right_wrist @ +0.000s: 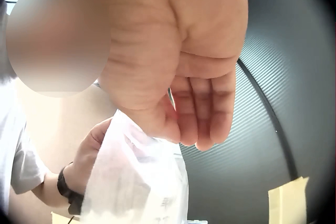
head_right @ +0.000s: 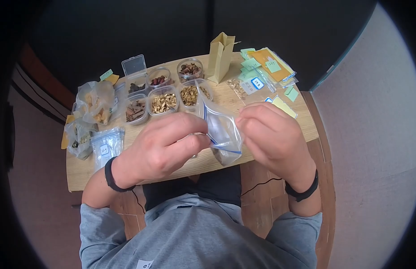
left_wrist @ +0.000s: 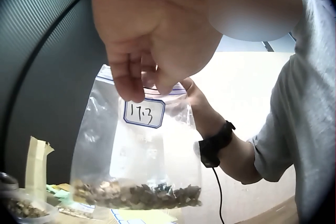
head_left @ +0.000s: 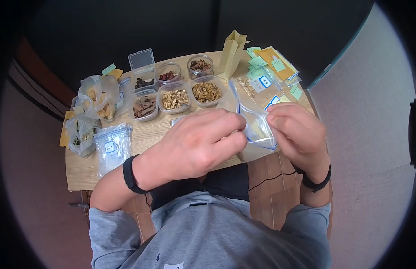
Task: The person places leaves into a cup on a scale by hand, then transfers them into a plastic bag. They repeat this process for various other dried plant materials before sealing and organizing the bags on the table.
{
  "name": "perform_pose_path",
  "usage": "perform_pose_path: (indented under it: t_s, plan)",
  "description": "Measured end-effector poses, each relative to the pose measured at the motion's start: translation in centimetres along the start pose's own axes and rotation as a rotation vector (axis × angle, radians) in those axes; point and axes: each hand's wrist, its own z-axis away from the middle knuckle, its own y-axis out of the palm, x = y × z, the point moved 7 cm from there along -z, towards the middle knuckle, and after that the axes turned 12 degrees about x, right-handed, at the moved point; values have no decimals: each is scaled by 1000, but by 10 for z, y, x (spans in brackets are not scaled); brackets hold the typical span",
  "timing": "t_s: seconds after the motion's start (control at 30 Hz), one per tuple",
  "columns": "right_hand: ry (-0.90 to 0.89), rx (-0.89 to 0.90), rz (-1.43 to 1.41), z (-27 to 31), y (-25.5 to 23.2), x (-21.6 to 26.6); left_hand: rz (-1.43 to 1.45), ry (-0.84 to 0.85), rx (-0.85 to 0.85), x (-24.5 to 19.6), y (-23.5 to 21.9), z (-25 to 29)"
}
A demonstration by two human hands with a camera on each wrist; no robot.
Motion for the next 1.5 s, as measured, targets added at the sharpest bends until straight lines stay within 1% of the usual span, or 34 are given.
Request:
perform_pose_path:
  t_s: [0.07, 0.1, 0.17, 0.2, 0.27, 0.3, 0.37, 0.4, 0.47, 0.5, 0.57, 0.6, 0.67, 0.7, 0.77, 0.8, 0.83, 0.9, 0.93, 0.97, 1.03, 1.07, 1.13, 1.17, 1.23, 1.27, 1.3, 1.37, 1.4, 1.43, 1.47, 1.5]
  plan:
    - [32, 69, 56, -4, 0, 2, -35, -31, 13, 3, 2, -3]
    - [32, 66, 58, -2, -2, 1, -36, -27, 13, 4, 1, -3]
    - [107, 84, 212, 3, -4, -8, -47, -96, 130, 10, 7, -1]
    - [106, 84, 210, 5, -5, -8, -47, -98, 130, 9, 6, -1]
    - [182, 103, 309, 8, -5, -12, -146, -121, 179, 9, 5, -3]
    - [183, 103, 309, 7, -5, -10, -145, -121, 180, 8, 4, -4]
    - [215, 117, 344, 6, -6, -9, -246, -190, 224, 12, 6, -5]
    - [216, 117, 344, 6, -6, -9, -246, -190, 224, 14, 8, -6]
    - [230, 105, 318, 7, -7, -13, -217, -174, 108, 19, 4, -5]
    - [228, 106, 317, 8, -7, -16, -217, -176, 108, 21, 3, -7]
    - [212, 68, 140, 9, -9, -23, -69, -181, 68, 25, -3, -12]
    - [208, 74, 136, 9, -3, -25, -67, -188, 66, 30, -2, -16]
    - [330, -246, -429, 19, 3, -50, 70, -178, -124, 41, -11, -23]
    - [323, -239, -435, 24, 15, -54, 66, -187, -128, 45, -12, -27]
    - [433, -297, -1352, 46, 61, -73, 245, -291, -169, 60, -14, -33]
    - [584, -203, -1301, 56, 83, -69, 288, -344, -161, 67, -14, -35]
    - [579, -193, -1302, 63, 95, -65, 284, -350, -169, 70, -16, -39]
    - [526, -67, -1358, 71, 122, -55, 385, -444, -125, 79, -13, -43]
    - [531, -93, -1487, 73, 129, -54, 385, -451, -122, 83, -12, -45]
    - [531, -93, -1493, 74, 134, -55, 384, -474, -123, 89, -10, -47]
    - [388, -101, -1349, 67, 135, -55, 380, -495, -127, 100, -9, -51]
    - [388, -99, -1348, 61, 140, -57, 440, -523, -128, 107, -6, -51]
    - [586, -56, -1027, 47, 152, -72, 545, -594, -106, 114, -3, -53]
    - [585, -56, -1030, 41, 159, -75, 544, -596, -104, 116, -3, -55]
    - [648, -92, -927, 34, 169, -86, 595, -624, -86, 120, -1, -59]
    - [632, -170, -889, 30, 169, -88, 596, -626, -85, 120, -2, -60]
    - [635, -168, -891, 27, 168, -93, 584, -630, -76, 120, -4, -60]
    - [702, -344, -1128, 28, 161, -109, 570, -634, -70, 123, -7, -58]
    - [700, -343, -1129, 29, 156, -109, 632, -678, -75, 129, -4, -52]
    - [698, -349, -1062, 34, 147, -107, 696, -723, -79, 136, -1, -45]
    - [695, -354, -995, 37, 140, -108, 695, -726, -80, 142, 1, -39]
    - [695, -353, -997, 39, 136, -113, 716, -773, -35, 152, 8, -32]
